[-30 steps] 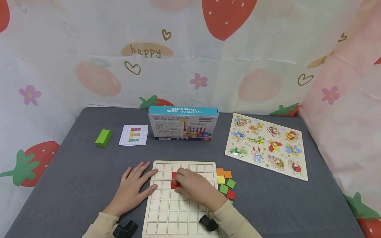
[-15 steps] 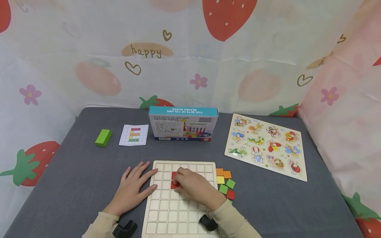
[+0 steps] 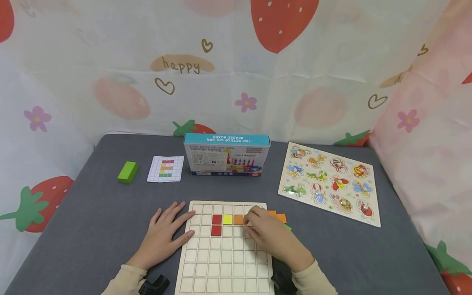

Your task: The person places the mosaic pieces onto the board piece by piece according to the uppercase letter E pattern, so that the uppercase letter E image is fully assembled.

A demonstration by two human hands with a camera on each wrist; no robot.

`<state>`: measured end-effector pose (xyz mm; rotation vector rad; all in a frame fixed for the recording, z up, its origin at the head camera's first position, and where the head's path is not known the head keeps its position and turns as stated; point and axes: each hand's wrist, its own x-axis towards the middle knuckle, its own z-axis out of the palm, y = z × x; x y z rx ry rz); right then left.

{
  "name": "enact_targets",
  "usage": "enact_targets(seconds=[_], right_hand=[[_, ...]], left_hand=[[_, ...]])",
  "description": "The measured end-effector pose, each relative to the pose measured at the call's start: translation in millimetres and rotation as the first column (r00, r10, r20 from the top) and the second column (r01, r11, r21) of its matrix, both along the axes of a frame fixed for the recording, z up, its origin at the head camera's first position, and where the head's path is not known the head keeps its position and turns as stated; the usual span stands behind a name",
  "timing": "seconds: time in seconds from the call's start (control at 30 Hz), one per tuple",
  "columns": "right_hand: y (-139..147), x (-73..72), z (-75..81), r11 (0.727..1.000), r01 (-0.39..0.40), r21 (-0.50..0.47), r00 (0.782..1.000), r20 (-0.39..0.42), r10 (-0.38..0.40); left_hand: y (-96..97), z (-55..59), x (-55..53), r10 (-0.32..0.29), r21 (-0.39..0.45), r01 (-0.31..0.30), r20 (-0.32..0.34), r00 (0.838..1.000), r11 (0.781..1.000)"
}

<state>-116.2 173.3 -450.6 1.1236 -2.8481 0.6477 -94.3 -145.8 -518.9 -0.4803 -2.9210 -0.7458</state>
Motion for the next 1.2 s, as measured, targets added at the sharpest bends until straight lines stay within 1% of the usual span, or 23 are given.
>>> enact_targets(seconds=[0.1,0.27,0.37,0.57,0.7,0.87,1.03,1.2], right_hand=[[23,2.4,2.5,0.998,0.054,0.016,0.998,-0.029,-0.054],[48,2.4,1.9,0.99,0.139,0.022,0.99,-0.032,-0.138],[55,1.3,-2.2,0.988,0.154,0.025,0.987,-0.044,-0.153],[60,-3.9,-12.5,0.986,0.155,0.061,0.985,-0.082,-0.15],[63,-8.5,-17.6,0.984,0.163,0.076,0.986,-0.044,-0.16],[67,-15.2,-21.0,0.978,0.193,0.075,0.981,0.018,-0.195],[71,-19.9,-21.1,0.977,0.197,0.088,0.979,0.03,-0.2],[74,-23.6,-20.6,0.968,0.224,0.113,0.971,0.054,-0.231]], left_hand=[[0.1,-1.3,0.0,0.0,-0.003,0.0,-0.003,1.0,1.0],[0.1,-1.4,-0.4,-0.002,0.002,0.002,-0.005,1.0,1.0],[-0.2,-0.7,-0.5,-0.002,-0.001,0.002,-0.002,1.0,1.0],[-0.5,0.0,-0.4,-0.004,0.009,0.004,0.007,1.0,1.0],[0.0,-0.1,-0.5,-0.007,0.012,0.007,0.009,1.0,1.0],[-0.1,-1.0,-0.8,-0.003,0.006,0.003,0.006,1.0,1.0],[0.2,-1.1,-0.8,-0.004,0.007,0.004,0.004,1.0,1.0],[0.1,-1.5,-0.5,-0.001,0.004,0.001,-0.002,1.0,1.0]])
